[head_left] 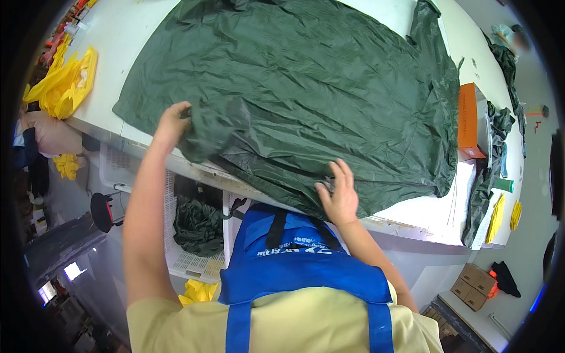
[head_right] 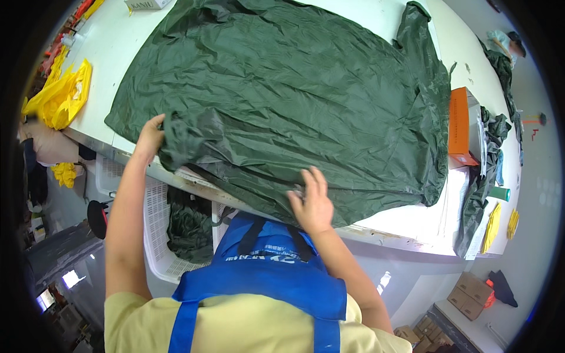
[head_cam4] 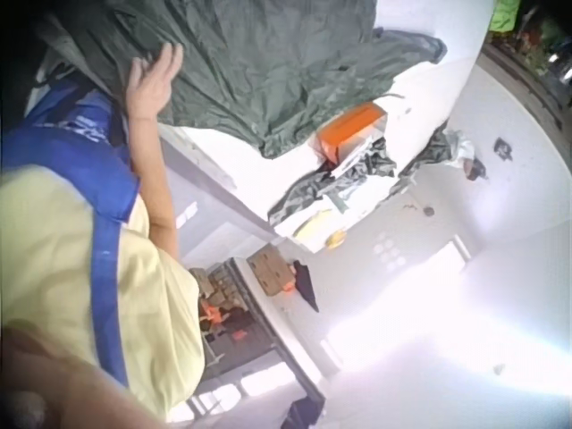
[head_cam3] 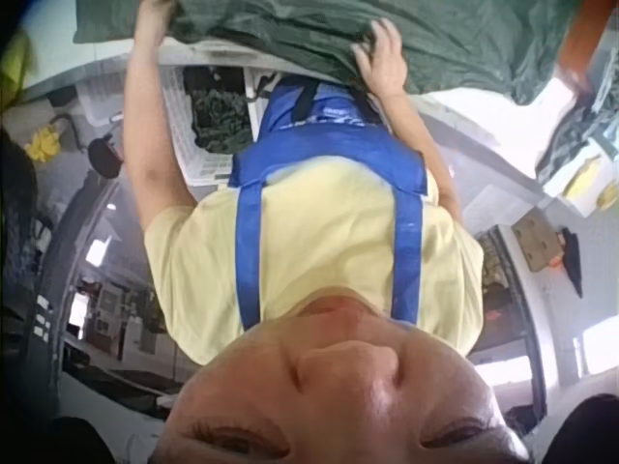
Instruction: The person folds a large green fabric item on a white table. They smooth the material, fold it into a compact rectangle, and place it aside. The person then picks up another green fabric item and begins folding it in the same manner.
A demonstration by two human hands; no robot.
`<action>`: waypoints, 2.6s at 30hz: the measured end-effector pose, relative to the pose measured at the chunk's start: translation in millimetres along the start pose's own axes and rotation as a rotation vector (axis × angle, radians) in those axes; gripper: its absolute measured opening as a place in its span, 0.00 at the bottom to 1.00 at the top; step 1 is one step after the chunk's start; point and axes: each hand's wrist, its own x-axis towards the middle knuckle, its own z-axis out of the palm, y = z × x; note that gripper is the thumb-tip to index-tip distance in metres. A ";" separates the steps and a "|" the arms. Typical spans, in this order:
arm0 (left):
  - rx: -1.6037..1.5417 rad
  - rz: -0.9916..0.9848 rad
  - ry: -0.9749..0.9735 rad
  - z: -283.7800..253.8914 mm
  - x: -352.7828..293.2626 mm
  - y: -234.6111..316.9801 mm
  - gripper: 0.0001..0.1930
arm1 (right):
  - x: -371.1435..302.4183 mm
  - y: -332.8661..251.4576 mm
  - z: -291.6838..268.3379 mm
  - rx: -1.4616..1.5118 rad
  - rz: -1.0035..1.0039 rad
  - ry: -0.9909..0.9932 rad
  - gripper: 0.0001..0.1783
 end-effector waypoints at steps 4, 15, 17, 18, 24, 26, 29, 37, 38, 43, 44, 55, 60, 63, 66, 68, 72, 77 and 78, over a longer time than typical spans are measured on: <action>0.091 -0.128 -0.084 -33.4 38.3 -65.0 0.12 | -35.3 53.0 7.4 -0.153 0.161 -0.039 0.37; 0.579 0.397 -0.658 -11.0 26.5 54.6 0.24 | -40.5 60.7 9.7 -0.285 0.097 -0.061 0.30; 0.487 0.401 -0.574 -17.4 39.7 49.9 0.15 | -39.2 59.6 8.3 -0.320 0.114 -0.097 0.31; 0.375 0.425 -0.504 -39.6 62.2 34.4 0.13 | -37.4 57.1 6.6 -0.327 0.112 -0.117 0.31; 0.079 0.007 0.023 -84.1 89.9 -7.7 0.06 | -33.9 55.6 7.7 -0.364 0.092 -0.126 0.31; -0.068 -0.022 0.252 -105.7 85.1 -19.9 0.07 | -31.6 51.7 8.0 -0.331 0.142 -0.121 0.30; -0.166 0.058 0.224 -89.8 39.6 -20.5 0.21 | -35.0 51.7 3.8 -0.256 0.243 -0.128 0.31; 0.399 0.375 0.104 24.1 -4.0 -1.4 0.16 | 7.3 66.4 -1.2 -0.260 0.373 0.209 0.29; 0.283 0.346 0.091 25.4 1.5 -2.2 0.14 | 8.5 78.6 0.5 -0.312 0.433 0.201 0.29; 0.454 0.201 0.230 -44.5 12.8 -109.1 0.15 | 24.1 97.1 -10.1 -0.462 0.666 0.028 0.30; 0.444 0.212 0.192 -37.0 9.4 -110.8 0.13 | 23.6 99.0 -12.2 -0.450 0.678 0.023 0.30; 0.460 -0.058 0.087 -2.4 38.1 10.4 0.23 | -5.1 192.0 -88.3 -0.440 0.265 0.453 0.23; 0.369 0.326 0.101 -3.7 43.0 -12.7 0.13 | -25.0 281.3 -156.9 -0.291 0.509 0.220 0.22; 0.293 0.210 -0.014 -28.6 36.6 -5.6 0.08 | -34.7 317.8 -170.7 -0.219 0.533 0.099 0.11; 0.488 0.336 0.064 -44.2 34.5 -0.6 0.11 | 1.6 292.3 -172.9 -0.442 0.702 -0.096 0.12; 0.665 0.398 0.072 -44.4 46.5 -12.7 0.13 | 17.2 288.7 -160.6 -0.618 0.749 -0.171 0.12; 0.933 0.357 0.103 7.5 77.2 -49.0 0.19 | 16.2 296.0 -134.9 -0.558 0.823 0.016 0.14; 0.562 0.533 0.447 -4.6 54.1 -45.4 0.23 | 2.7 196.4 -98.4 -0.369 0.318 0.317 0.14; 0.591 0.532 0.598 5.0 44.4 -30.6 0.25 | -8.4 161.2 -77.0 -0.221 0.186 0.256 0.14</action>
